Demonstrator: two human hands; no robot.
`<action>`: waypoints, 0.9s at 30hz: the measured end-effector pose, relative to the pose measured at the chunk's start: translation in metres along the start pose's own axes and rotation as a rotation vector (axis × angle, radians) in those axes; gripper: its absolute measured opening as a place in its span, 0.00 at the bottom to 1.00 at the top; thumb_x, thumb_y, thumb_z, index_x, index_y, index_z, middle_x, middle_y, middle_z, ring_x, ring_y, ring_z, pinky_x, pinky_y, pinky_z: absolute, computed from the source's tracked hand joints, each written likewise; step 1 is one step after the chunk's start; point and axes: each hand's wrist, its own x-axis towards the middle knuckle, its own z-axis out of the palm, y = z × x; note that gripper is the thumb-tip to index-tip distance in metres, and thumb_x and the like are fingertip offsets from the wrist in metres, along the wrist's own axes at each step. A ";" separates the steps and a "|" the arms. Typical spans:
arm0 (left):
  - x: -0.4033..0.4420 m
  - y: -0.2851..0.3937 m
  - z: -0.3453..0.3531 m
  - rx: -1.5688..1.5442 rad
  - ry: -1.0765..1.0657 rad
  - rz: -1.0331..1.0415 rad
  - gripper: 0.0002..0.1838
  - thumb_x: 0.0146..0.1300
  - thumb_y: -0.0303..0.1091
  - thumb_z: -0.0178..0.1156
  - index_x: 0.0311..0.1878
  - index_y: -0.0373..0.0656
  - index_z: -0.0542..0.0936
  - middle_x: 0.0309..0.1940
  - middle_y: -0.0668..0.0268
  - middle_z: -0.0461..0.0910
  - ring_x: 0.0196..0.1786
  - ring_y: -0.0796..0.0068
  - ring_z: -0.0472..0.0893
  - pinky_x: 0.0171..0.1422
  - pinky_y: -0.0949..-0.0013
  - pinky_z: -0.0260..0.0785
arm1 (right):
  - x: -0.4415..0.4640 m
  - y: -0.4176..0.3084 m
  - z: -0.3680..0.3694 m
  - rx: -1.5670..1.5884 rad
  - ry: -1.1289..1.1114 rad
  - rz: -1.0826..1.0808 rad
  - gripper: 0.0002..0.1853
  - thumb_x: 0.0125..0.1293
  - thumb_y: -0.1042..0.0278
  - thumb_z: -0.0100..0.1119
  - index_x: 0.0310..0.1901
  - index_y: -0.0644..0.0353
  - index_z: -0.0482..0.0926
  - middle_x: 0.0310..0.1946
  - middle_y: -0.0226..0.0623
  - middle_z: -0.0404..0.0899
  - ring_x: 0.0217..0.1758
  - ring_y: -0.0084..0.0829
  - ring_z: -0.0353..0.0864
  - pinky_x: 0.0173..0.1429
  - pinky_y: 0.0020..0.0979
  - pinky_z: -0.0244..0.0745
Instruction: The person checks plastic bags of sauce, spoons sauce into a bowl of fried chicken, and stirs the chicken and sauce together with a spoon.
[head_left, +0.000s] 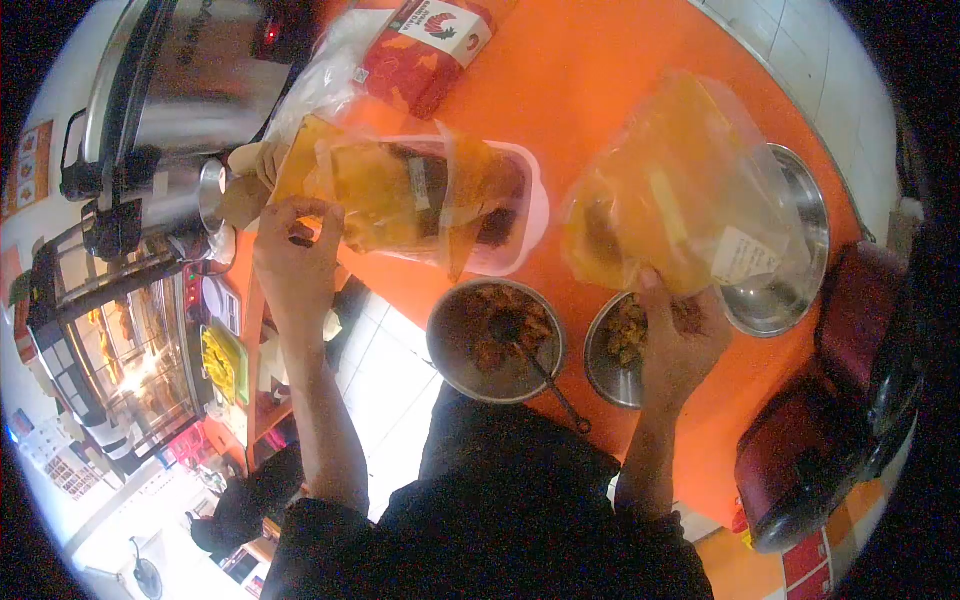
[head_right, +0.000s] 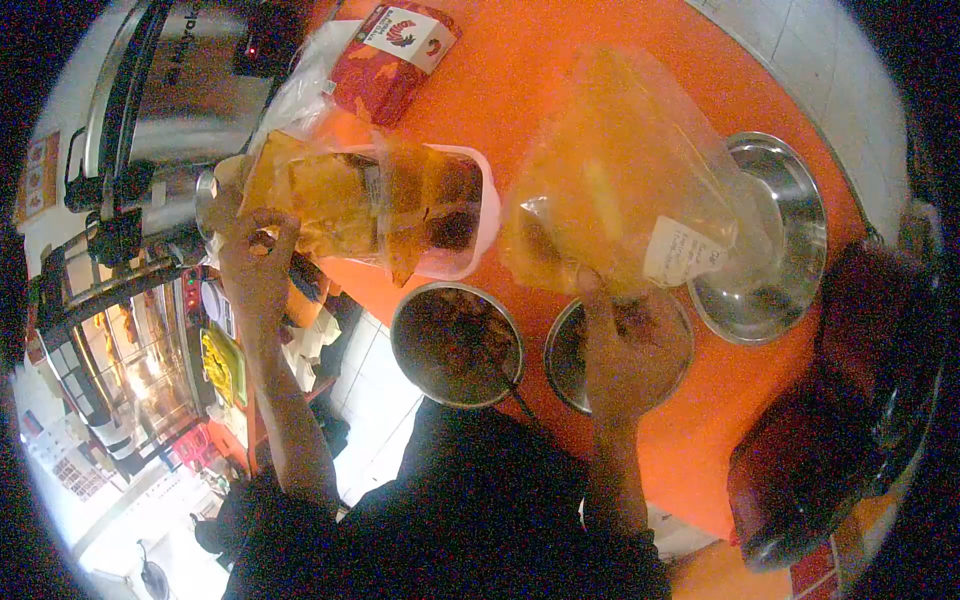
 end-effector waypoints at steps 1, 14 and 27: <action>0.000 -0.001 0.000 -0.008 0.009 -0.001 0.09 0.53 0.33 0.66 0.33 0.39 0.80 0.32 0.66 0.78 0.30 0.74 0.75 0.36 0.72 0.68 | -0.001 -0.003 0.002 -0.027 -0.031 0.008 0.11 0.54 0.69 0.68 0.36 0.65 0.80 0.30 0.32 0.80 0.31 0.22 0.76 0.37 0.24 0.71; -0.004 0.016 -0.016 -0.184 0.000 0.044 0.08 0.51 0.30 0.65 0.34 0.39 0.81 0.48 0.57 0.77 0.41 0.67 0.79 0.37 0.70 0.70 | -0.051 -0.005 0.102 -0.158 -0.446 -0.403 0.11 0.55 0.64 0.63 0.37 0.59 0.77 0.36 0.45 0.77 0.40 0.48 0.77 0.44 0.44 0.73; -0.003 0.017 -0.068 -0.055 0.065 0.276 0.10 0.56 0.34 0.63 0.37 0.37 0.81 0.34 0.60 0.82 0.36 0.69 0.81 0.39 0.68 0.72 | -0.050 -0.015 0.091 -0.382 -0.418 -0.539 0.15 0.56 0.64 0.62 0.43 0.61 0.77 0.41 0.47 0.77 0.40 0.49 0.78 0.43 0.41 0.74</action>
